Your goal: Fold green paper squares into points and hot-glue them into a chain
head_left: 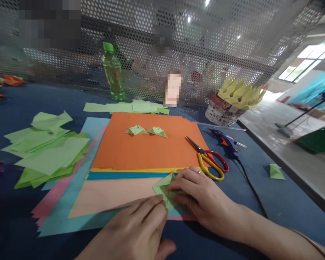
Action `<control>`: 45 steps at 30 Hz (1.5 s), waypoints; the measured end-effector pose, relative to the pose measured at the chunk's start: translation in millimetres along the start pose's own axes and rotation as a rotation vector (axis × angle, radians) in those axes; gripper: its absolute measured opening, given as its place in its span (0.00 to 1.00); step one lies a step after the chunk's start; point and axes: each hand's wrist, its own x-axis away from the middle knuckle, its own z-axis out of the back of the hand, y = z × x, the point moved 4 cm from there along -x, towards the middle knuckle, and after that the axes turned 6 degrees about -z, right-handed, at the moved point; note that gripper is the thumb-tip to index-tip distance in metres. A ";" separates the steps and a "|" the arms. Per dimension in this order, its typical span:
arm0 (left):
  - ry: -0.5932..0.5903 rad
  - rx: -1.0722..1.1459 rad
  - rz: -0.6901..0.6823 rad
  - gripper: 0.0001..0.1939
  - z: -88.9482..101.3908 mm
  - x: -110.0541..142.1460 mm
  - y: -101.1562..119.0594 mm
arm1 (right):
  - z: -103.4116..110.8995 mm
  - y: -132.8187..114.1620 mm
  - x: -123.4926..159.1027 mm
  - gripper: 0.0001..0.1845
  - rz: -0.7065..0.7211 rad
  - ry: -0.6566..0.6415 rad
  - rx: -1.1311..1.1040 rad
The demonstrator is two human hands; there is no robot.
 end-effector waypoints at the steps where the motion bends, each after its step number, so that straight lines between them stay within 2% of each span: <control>1: -0.003 -0.004 -0.015 0.26 0.0 -0.6 -0.4 | -0.4 -0.5 -0.6 0.11 0.005 -0.005 0.016; 5: -0.021 -0.020 -0.077 0.26 -0.1 -2.4 -1.9 | -0.6 -1.6 -2.8 0.13 0.015 -0.030 0.046; 11: -0.049 -0.032 -0.082 0.26 0.4 -2.4 0.1 | 0.6 -0.1 -7.4 0.05 0.022 -0.040 0.044; 14: -0.066 -0.038 -0.077 0.25 1.7 -2.9 1.9 | -0.1 1.6 -9.6 0.05 0.055 -0.025 0.011; 26: -0.058 -0.039 -0.077 0.22 0.8 -2.0 0.0 | 7.1 7.0 -8.6 0.13 0.377 0.013 -0.133; 30: -0.055 -0.038 -0.055 0.18 0.3 1.0 -1.6 | 11.5 4.7 -6.6 0.13 0.462 0.043 -0.076; 34: -0.051 -0.031 -0.056 0.23 -0.5 2.6 -2.3 | 13.5 1.4 -3.1 0.12 0.538 0.056 0.046; 39: -0.034 -0.024 -0.036 0.22 3.4 -1.4 -1.4 | 10.4 3.4 0.3 0.11 0.541 0.050 0.138; 45: -0.040 -0.029 -0.055 0.24 1.3 1.5 -3.0 | 10.9 -0.7 0.8 0.11 0.559 0.061 0.149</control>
